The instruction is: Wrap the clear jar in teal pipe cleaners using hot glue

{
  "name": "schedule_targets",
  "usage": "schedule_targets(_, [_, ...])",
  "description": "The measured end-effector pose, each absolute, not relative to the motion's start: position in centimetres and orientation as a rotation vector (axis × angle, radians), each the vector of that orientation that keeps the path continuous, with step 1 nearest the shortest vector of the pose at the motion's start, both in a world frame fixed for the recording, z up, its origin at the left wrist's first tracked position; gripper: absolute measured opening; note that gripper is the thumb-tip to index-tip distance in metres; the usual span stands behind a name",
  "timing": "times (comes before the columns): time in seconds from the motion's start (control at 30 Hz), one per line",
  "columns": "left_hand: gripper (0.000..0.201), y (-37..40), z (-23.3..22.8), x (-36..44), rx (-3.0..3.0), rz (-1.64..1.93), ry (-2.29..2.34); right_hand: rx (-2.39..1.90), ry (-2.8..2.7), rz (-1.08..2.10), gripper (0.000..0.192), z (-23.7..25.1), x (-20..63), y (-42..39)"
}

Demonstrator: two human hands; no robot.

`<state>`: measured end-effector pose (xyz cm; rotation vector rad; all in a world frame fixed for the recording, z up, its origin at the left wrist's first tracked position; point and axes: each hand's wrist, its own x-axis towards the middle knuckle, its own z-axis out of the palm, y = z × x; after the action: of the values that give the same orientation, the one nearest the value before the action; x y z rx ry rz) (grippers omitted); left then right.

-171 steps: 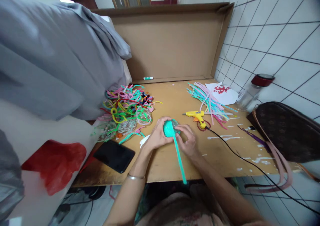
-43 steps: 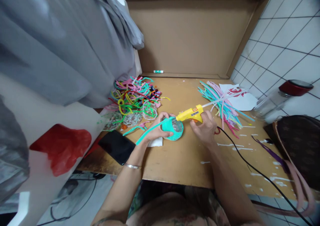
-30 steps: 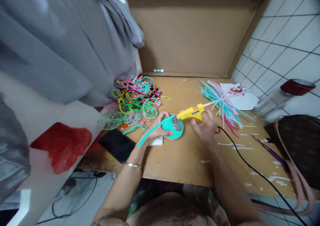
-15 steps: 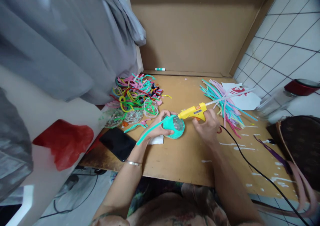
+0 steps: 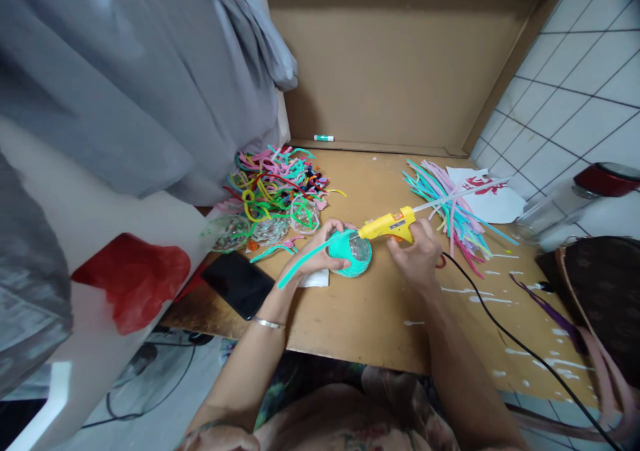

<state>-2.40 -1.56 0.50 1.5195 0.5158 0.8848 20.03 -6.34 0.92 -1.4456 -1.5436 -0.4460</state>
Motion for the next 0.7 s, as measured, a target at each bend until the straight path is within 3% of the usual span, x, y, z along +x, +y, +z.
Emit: schedule_targets(0.7, [0.061, -1.34, 0.11, -2.35, 1.505, 0.906, 0.473, -1.436, -1.541, -0.499, 0.009, 0.82, 20.09, -6.24])
